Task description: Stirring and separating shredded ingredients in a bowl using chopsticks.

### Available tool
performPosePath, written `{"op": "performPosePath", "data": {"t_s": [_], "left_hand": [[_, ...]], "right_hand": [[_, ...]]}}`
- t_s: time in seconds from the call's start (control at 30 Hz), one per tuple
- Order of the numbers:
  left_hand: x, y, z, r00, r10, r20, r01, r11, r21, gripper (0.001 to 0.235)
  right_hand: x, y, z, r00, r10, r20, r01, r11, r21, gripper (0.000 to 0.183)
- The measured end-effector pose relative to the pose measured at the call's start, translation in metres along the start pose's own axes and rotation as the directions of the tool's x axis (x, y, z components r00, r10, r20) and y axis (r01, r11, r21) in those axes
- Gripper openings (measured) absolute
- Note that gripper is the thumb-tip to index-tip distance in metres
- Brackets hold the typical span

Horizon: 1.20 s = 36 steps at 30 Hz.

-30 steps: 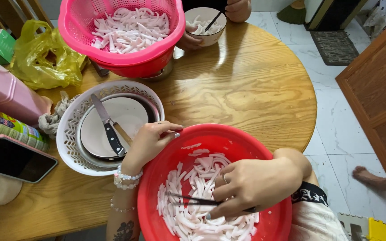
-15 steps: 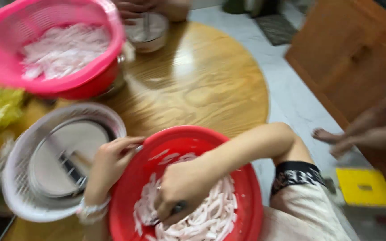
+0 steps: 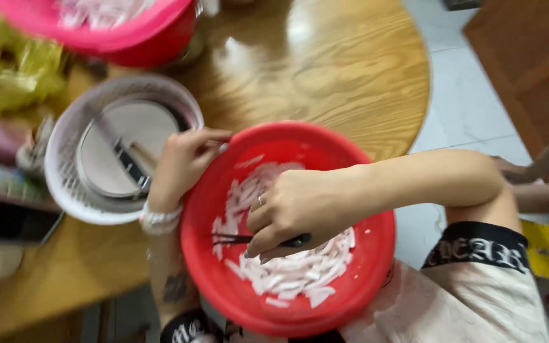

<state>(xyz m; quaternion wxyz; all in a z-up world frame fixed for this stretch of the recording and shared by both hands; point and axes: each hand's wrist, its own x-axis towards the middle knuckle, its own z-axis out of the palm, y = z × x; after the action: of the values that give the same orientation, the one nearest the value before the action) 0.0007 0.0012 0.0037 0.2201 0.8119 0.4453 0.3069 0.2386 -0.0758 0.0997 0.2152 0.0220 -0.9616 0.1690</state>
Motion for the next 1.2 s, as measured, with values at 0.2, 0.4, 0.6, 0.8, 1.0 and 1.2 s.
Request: {"op": "performPosePath", "data": {"t_s": [0.2, 0.4, 0.6, 0.8, 1.0, 1.2], "left_hand": [[0.001, 0.019, -0.006, 1.0, 0.024, -0.006, -0.024, 0.999, -0.046, 0.029], [0.002, 0.015, -0.003, 1.0, 0.015, -0.007, -0.016, 0.998, -0.063, 0.022], [0.001, 0.028, -0.01, 0.994, 0.104, 0.035, -0.103, 0.995, -0.017, 0.023], [0.001, 0.028, -0.009, 0.986, 0.161, 0.03, -0.161, 0.987, -0.018, 0.024], [0.001, 0.03, -0.011, 0.979, 0.205, 0.008, -0.204, 0.978, -0.042, 0.022], [0.004, 0.024, -0.008, 0.987, 0.158, 0.035, -0.156, 0.986, -0.052, 0.021]], "right_hand": [[-0.002, 0.041, 0.049, 1.0, -0.008, 0.011, 0.008, 1.0, -0.002, 0.023], [-0.015, 0.031, -0.013, 0.882, 0.437, 0.179, -0.386, 0.886, -0.258, 0.026], [-0.047, -0.01, -0.055, 0.48, 0.704, 0.524, -0.611, 0.696, -0.377, 0.035], [-0.055, -0.034, -0.05, 0.699, 0.276, 0.659, -0.476, 0.868, 0.141, 0.033], [-0.042, -0.032, -0.019, 0.938, 0.107, 0.331, -0.256, 0.856, 0.45, 0.018], [-0.067, -0.007, 0.011, 0.976, 0.173, 0.13, -0.179, 0.983, 0.036, 0.02]]}}
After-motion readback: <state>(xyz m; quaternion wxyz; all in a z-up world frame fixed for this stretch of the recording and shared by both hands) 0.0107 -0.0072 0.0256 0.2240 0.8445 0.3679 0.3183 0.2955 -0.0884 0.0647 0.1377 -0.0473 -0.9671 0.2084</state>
